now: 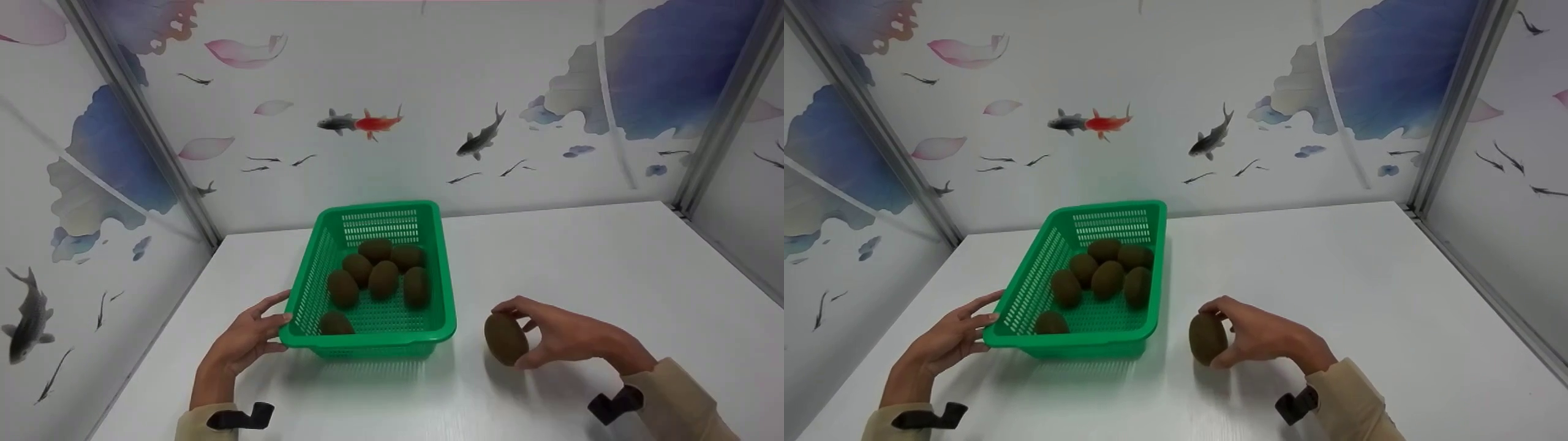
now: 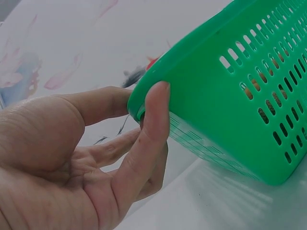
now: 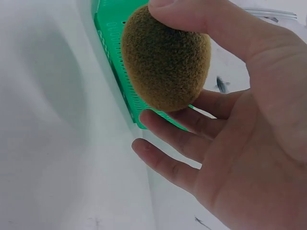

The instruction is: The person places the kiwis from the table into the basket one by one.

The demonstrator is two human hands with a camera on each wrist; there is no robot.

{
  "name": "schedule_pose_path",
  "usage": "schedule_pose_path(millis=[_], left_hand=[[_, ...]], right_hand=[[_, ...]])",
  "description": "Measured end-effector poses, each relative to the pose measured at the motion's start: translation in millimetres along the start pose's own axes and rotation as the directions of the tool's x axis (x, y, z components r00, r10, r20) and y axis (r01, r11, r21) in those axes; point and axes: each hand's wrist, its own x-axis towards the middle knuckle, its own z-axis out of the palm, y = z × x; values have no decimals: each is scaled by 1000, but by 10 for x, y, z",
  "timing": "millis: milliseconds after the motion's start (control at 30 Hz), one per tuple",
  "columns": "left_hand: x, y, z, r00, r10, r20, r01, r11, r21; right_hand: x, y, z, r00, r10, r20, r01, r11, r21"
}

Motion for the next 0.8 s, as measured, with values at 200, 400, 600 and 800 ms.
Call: schedule_pose_path(millis=[200,400,600,800], left_hand=[[7,0,-4,1000,5,7,-5,1000,2],[8,2,-4,1000,-7,-3,7,1000,12],[9,3,5,1000,-16,-13,17,1000,9],[-2,0,5,999,-28,-21,28,1000,1]], right_hand=[[-3,-80,-96,1000,-11,-12,11,1000,-3],[-3,-184,-201,1000,-1,-29,0,1000,-10],[44,-269,-269,997,-36,-70,34,999,-25],[116,-365,-311,996,-36,-87,33,999,-35]])
